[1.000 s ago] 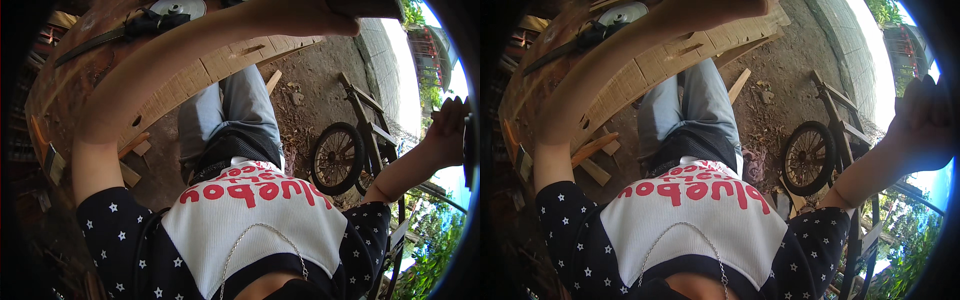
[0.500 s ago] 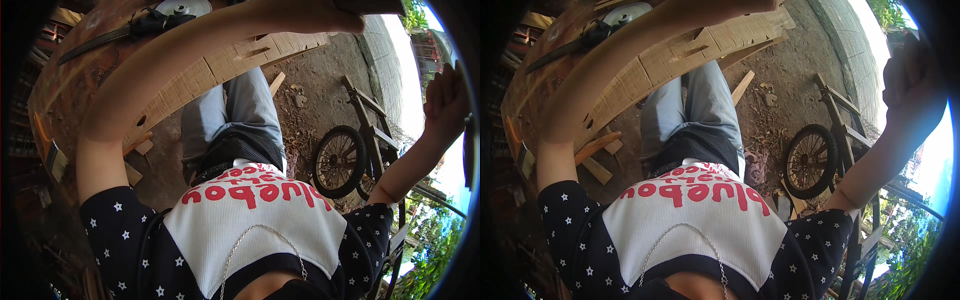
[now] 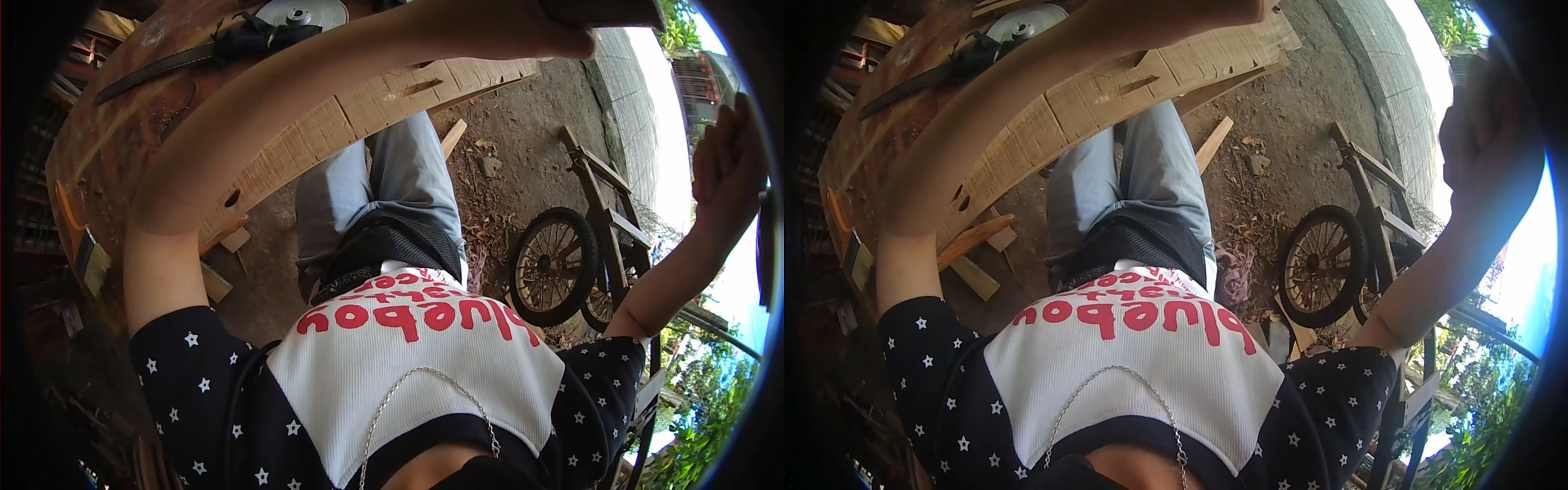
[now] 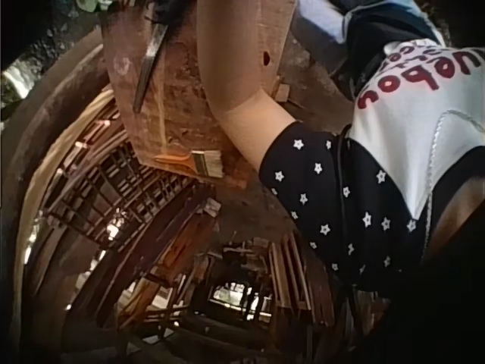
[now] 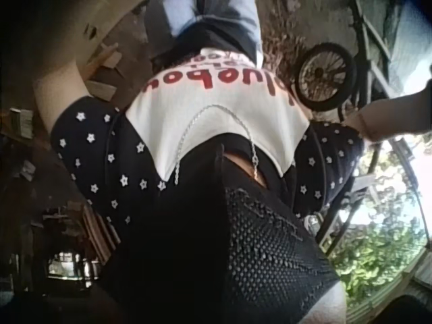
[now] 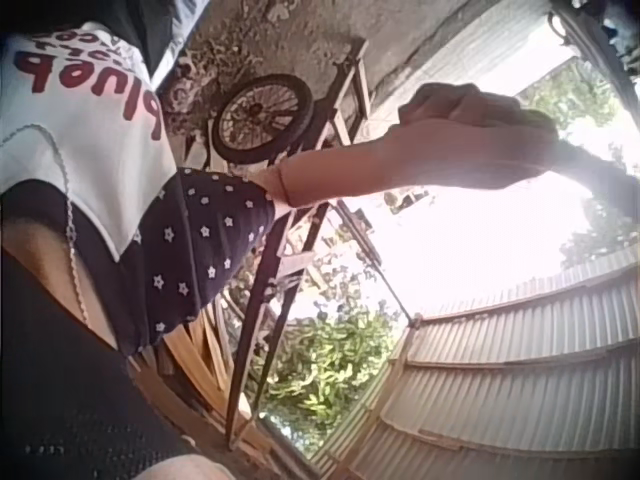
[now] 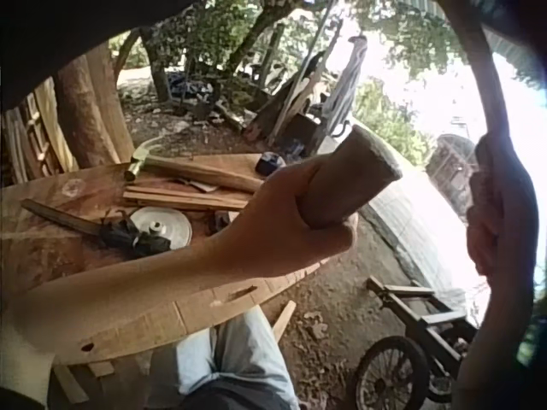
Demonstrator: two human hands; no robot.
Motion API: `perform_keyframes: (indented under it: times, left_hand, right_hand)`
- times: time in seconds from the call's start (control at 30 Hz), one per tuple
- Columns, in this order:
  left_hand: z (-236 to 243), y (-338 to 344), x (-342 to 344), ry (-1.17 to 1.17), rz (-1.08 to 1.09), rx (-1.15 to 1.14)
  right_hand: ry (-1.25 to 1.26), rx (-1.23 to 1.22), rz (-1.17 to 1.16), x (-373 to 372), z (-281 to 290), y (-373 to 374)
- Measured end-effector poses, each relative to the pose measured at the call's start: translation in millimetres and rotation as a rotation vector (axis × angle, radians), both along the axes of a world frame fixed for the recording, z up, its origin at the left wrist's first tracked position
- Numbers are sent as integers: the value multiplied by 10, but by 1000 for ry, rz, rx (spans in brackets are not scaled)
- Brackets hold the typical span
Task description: Preparing a wooden plank by brushing it and then hammering a nail to secure it to a frame.
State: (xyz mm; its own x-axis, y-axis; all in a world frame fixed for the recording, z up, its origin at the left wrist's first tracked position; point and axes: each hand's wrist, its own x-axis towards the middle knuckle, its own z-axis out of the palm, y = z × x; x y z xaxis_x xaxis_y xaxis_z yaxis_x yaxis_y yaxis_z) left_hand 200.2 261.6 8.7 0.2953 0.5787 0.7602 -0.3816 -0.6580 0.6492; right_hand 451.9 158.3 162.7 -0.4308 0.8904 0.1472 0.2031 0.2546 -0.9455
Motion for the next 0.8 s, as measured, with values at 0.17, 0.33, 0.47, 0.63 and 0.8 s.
perform_keyframes:
  times: [0.17,0.33,0.47,0.63,0.8]
  left_hand:
    - [-22,1,44,-10,-14,69]
    - [-4,12,-74,148,-42,-2]
    - [-36,-13,-41,1,-48,35]
    - [-88,-49,14,10,-78,-21]
    - [31,-130,-121,-13,101,88]
  right_hand:
    - [162,-359,432,332,149,174]
    - [118,-153,334,280,190,101]
    - [118,-203,257,17,6,1]
    - [93,612,-1055,-540,-131,-132]
    - [-511,194,-575,-553,-538,-206]
